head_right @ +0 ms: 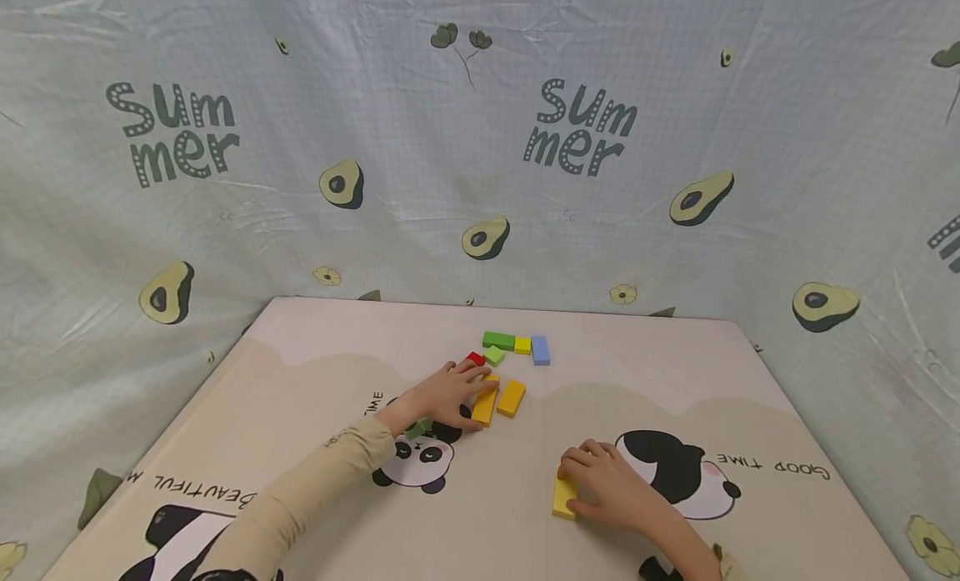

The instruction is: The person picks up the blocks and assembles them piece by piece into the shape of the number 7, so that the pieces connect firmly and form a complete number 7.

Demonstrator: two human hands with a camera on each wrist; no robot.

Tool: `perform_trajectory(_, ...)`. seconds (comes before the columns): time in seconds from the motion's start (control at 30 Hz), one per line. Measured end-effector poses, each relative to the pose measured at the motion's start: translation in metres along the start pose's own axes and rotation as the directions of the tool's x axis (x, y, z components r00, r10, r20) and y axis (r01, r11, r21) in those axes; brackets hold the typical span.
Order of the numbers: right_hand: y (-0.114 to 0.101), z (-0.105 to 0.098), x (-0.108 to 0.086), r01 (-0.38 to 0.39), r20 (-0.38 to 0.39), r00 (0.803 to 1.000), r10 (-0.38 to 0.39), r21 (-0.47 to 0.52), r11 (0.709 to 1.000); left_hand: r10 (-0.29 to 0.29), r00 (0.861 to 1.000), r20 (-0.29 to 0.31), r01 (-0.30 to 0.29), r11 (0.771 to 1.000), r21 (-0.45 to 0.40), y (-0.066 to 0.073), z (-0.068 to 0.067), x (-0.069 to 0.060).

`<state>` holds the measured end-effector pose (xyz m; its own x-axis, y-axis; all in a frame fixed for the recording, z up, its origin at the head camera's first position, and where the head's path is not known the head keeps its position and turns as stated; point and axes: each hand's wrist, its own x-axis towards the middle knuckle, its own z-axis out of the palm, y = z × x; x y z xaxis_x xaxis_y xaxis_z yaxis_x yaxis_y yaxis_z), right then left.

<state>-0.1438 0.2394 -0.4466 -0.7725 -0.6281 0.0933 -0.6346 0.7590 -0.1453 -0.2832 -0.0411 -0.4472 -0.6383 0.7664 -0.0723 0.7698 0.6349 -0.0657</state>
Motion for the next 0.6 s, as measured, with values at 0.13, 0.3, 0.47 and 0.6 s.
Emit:
perform_trajectory(0.13, 0.0009, 0.0000, 0.0000, -0.002, 0.002, 1.000, 0.002, -0.001, 1.000, 0.006, 1.000, 0.002, -0.006, 1.000, 0.019, -0.0018, 0.0008, 0.0000)
perform_trajectory(0.3, 0.0012, 0.0007, -0.0002, 0.006, -0.011, 1.000, -0.006, -0.006, 1.000, 0.001, 1.000, 0.017, -0.002, 1.000, 0.022, -0.0027, 0.0013, -0.0002)
perform_trajectory(0.47, 0.0011, 0.0007, -0.0013, 0.023, -0.036, 0.999, -0.024, -0.013, 1.000, -0.013, 0.999, 0.039, 0.012, 1.000, 0.010, -0.0024, 0.0023, -0.0008)
perform_trajectory(0.6, 0.0001, -0.0013, -0.0029, 0.021, -0.027, 0.999, -0.021, 0.001, 1.000, -0.005, 0.999, 0.035, 0.004, 1.000, 0.011, -0.0020, 0.0024, -0.0010)
